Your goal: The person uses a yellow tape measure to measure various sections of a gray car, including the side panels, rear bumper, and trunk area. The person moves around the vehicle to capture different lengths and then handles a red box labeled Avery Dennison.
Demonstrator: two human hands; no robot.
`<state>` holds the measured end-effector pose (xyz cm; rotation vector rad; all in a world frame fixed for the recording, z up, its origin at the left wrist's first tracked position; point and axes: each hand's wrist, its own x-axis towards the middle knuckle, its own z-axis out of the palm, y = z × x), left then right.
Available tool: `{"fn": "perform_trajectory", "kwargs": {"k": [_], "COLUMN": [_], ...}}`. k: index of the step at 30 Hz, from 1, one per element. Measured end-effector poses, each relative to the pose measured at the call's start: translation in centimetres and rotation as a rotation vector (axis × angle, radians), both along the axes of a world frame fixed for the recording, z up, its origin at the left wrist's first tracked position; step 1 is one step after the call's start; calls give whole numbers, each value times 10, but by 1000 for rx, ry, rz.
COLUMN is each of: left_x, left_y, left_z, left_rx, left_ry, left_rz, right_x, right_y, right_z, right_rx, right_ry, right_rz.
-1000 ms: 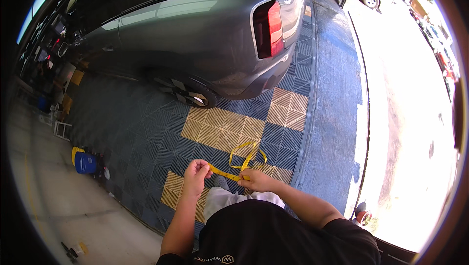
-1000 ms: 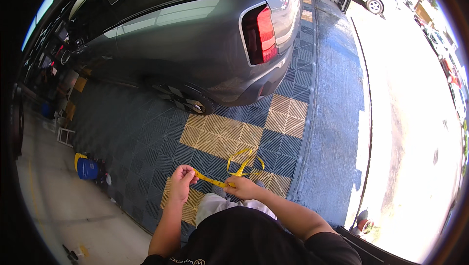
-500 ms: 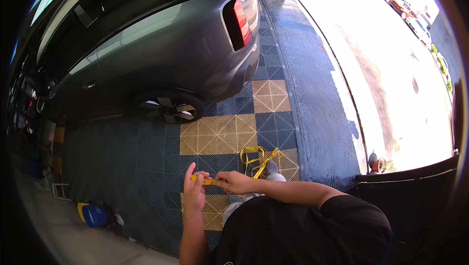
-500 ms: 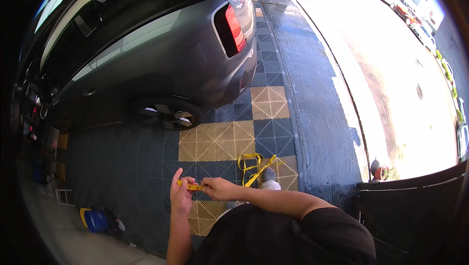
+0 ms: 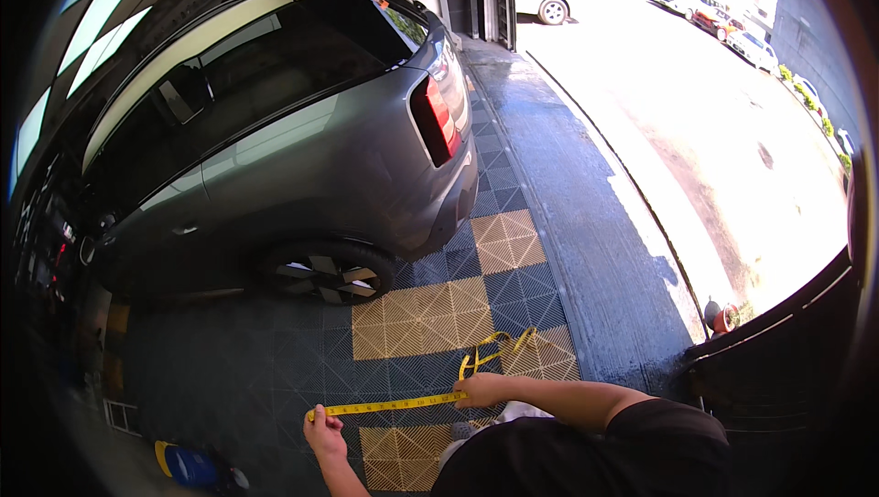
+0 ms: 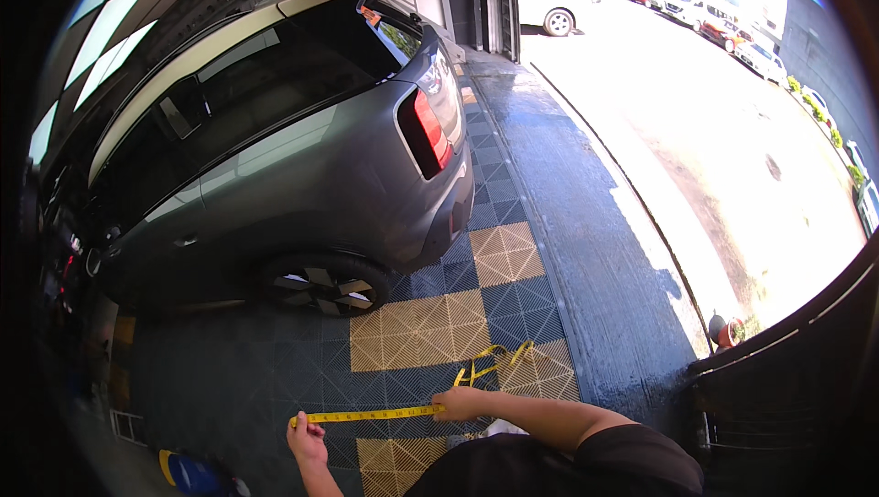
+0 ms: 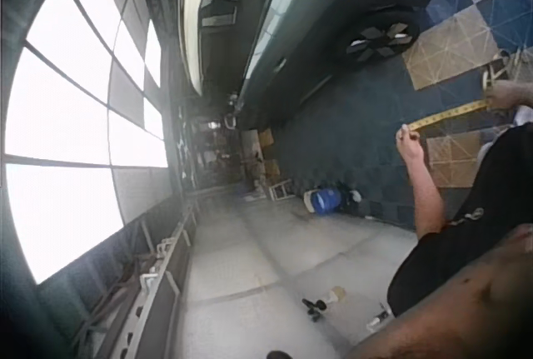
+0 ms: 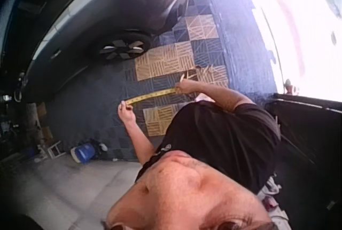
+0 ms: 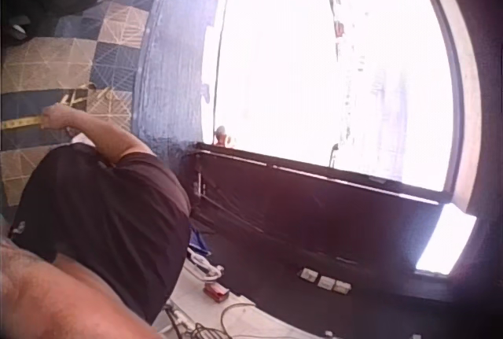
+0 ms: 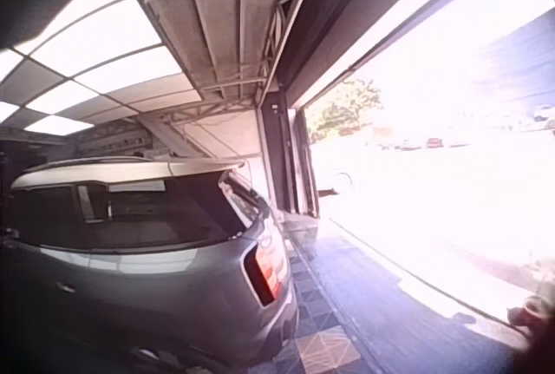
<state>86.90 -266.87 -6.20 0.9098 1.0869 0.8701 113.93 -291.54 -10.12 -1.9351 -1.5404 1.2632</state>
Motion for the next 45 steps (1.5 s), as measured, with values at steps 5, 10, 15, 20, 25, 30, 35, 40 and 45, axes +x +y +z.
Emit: {"fn": "perform_trajectory", "kwargs": {"k": [5, 10, 15, 20, 25, 30, 35, 40, 45], "left_x": [-15, -33, 15, 62, -17, 100, 226, 334, 421], "left_y": [33, 47, 14, -51, -1, 17, 29, -4, -15], "left_z": [42, 60, 44, -8, -130, -27, -8, 14, 62], "left_rx": [79, 158, 83, 163, 542, 134, 322, 230, 364], "left_ry": [-216, -395, -41, 599, 797, 835, 486, 147, 17], "left_rz": [215, 384, 327, -22, -440, -210, -661, -994, -1173], "right_x": [110, 230, 280, 222, 111, 133, 212, 224, 257], "right_y": [-79, -221, -350, -390, -256, -94, -2, 56, 62], "right_z": [-13, -35, -80, -223, -300, -151, -10, 86, 88], "right_rx": [-232, -266, -490, -797, -320, -309, -6, 170, 556], "right_ry": [-381, -605, -649, -359, -388, 91, -113, -424, -270], "right_rz": [-198, -559, -975, -767, 454, -456, -460, -445, -533]}}
